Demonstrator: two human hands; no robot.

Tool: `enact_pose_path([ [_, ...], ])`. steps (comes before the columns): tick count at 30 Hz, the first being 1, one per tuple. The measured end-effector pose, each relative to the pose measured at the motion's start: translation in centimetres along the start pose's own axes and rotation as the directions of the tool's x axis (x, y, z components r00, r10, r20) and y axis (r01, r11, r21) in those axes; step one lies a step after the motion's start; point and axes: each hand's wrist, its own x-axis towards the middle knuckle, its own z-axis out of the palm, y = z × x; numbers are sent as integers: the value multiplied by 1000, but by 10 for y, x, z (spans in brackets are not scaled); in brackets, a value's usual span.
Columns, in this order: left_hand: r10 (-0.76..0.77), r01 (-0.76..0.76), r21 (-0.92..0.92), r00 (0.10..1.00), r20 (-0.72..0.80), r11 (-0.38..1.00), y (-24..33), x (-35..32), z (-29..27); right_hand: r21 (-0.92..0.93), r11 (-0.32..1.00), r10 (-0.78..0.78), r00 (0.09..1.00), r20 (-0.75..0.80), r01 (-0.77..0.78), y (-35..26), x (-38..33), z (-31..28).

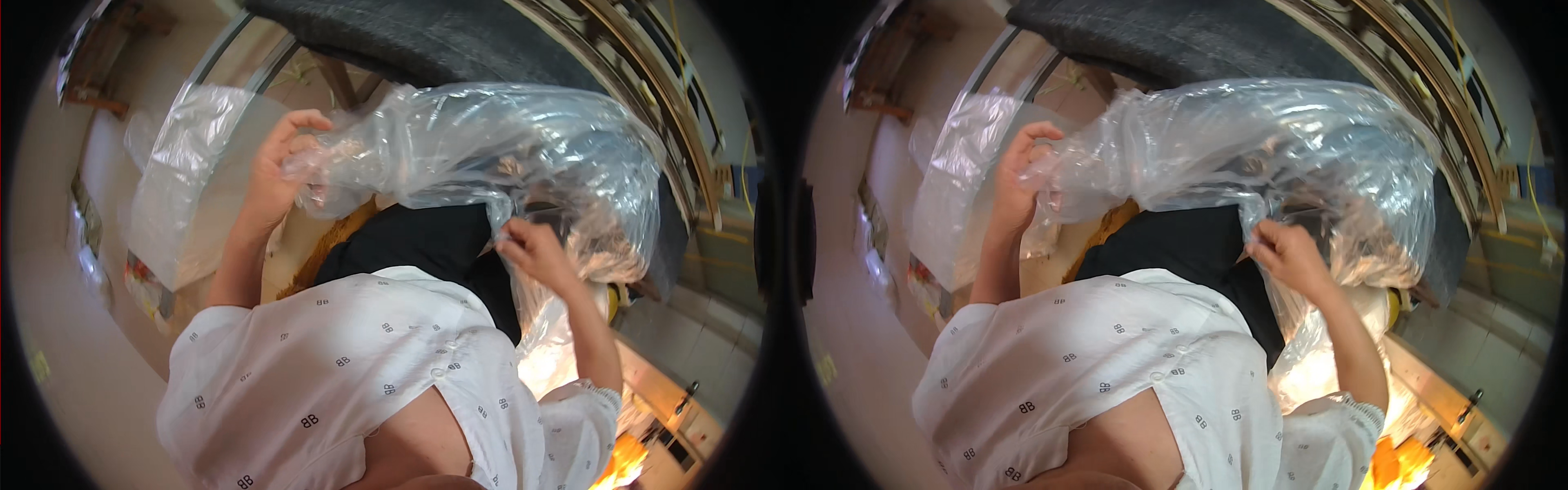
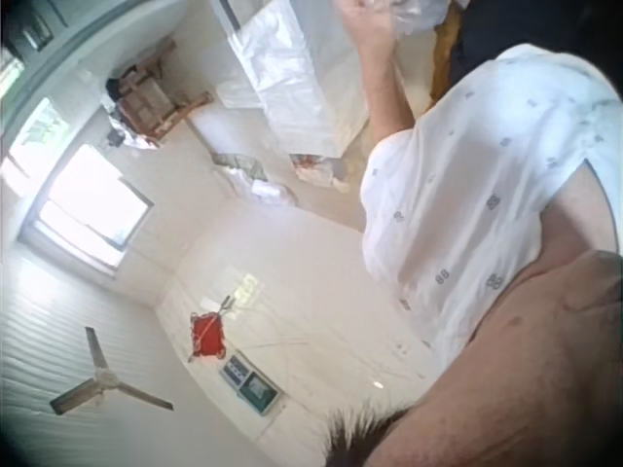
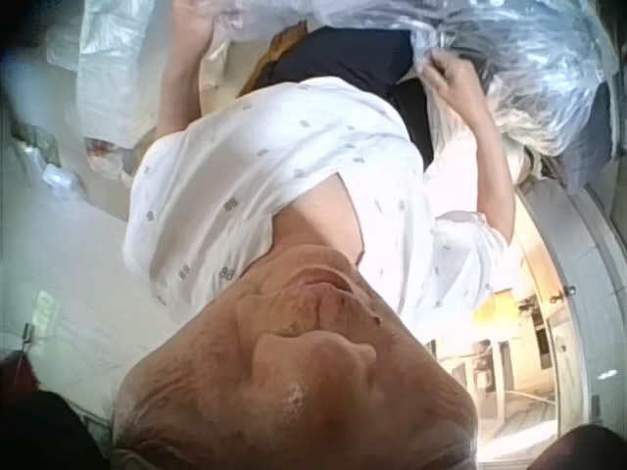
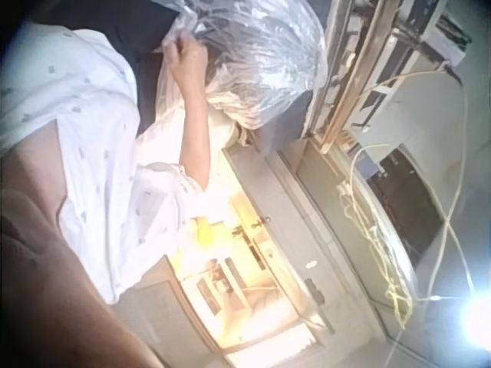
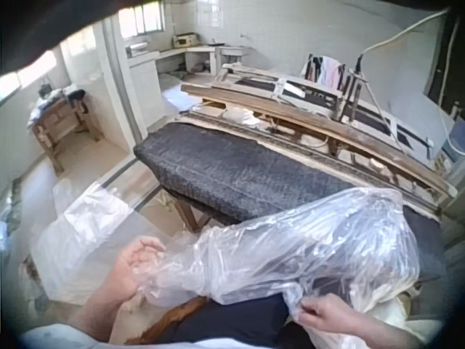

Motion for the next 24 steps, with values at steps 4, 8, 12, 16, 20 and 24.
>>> enact_pose_path([
  [4,181,-187,-220,982,-44,957,8,3,35,343,939,234,782,-578,-28,13,-48,-131],
  [8,320,-216,-313,885,337,925,8,11,79,140,989,142,-45,-989,46,93,-224,-296],
  [12,299,-165,-264,716,631,950,4,2,150,-127,929,-198,-175,-964,-348,51,-260,-247],
  [16,312,-326,-139,572,759,935,6,0,203,318,945,201,632,-748,76,-16,-196,-106],
  [20,320,-469,-74,471,822,880,6,-4,237,491,863,293,676,-676,118,-46,-139,-30],
  [24,294,-491,-70,395,871,868,8,-9,261,519,819,255,654,-712,246,-25,-136,-23],
])
